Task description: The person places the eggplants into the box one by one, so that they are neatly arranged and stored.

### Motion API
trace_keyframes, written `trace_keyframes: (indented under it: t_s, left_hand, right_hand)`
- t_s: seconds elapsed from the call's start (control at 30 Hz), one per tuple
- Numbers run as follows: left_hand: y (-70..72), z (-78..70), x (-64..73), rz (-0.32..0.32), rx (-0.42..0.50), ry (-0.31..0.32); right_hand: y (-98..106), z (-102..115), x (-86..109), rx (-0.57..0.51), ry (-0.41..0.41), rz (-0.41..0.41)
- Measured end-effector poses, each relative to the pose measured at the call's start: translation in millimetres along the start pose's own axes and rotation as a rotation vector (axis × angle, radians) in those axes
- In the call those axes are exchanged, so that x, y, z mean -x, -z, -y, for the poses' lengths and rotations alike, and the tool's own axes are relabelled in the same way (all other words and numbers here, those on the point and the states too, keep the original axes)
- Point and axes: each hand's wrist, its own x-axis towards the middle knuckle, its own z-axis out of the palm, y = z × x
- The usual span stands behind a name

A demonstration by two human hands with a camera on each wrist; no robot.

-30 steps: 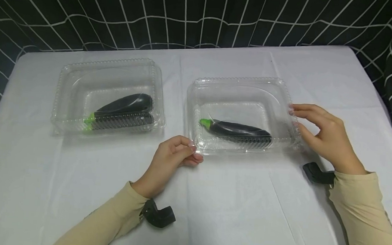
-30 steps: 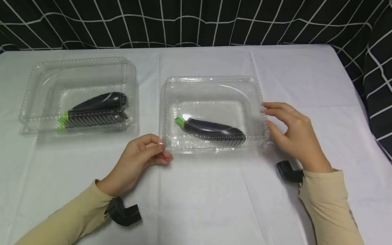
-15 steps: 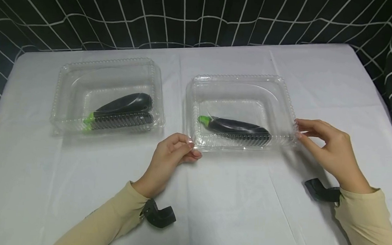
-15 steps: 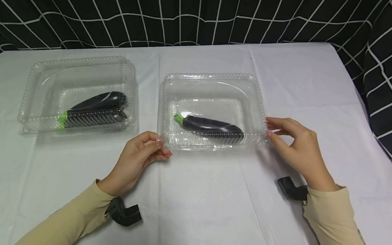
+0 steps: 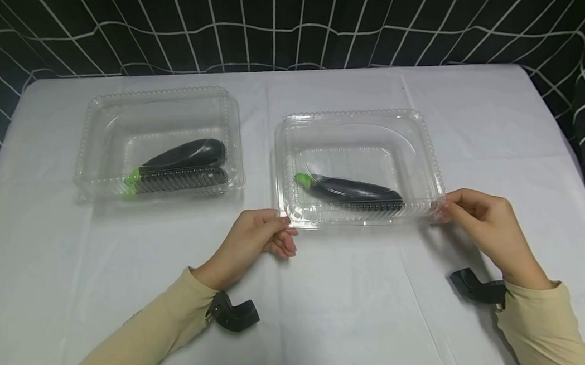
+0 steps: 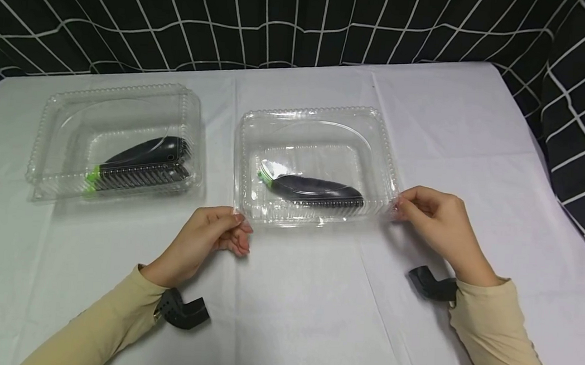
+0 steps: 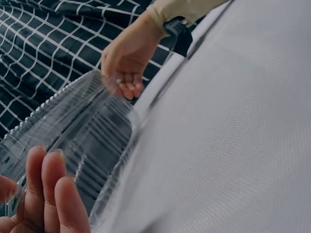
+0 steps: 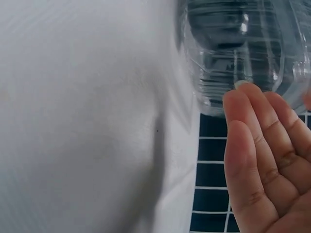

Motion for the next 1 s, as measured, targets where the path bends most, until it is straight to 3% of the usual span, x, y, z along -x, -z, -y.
trace_keyframes:
  t_s: [0.37,0.43,0.67,0.77,1.0]
  left_hand:
    - [-0.4,0.2,-0.1,-0.035,0.051,0.018]
    - [-0.2,0.7,0.0,-0.043,0.065,0.020]
    - [-0.9,0.5,-1.4,-0.098,0.099,0.005]
    - [-0.9,0.3,-2.3,-0.119,0.107,-0.015]
    - [0.7,-0.5,-7.5,-0.124,0.136,-0.074]
  right_hand:
    - [-2,3,1.6,-0.157,-0.068,0.017]
    - [-1,2,1.9,-0.239,-0.066,0.048]
    - [-5,-3,-2.4,-0.713,-0.065,0.163]
    - [-8,-5,-4.2,-0.810,-0.080,0.163]
    - [-11,-5,-15.5,-0.898,-0.107,0.147]
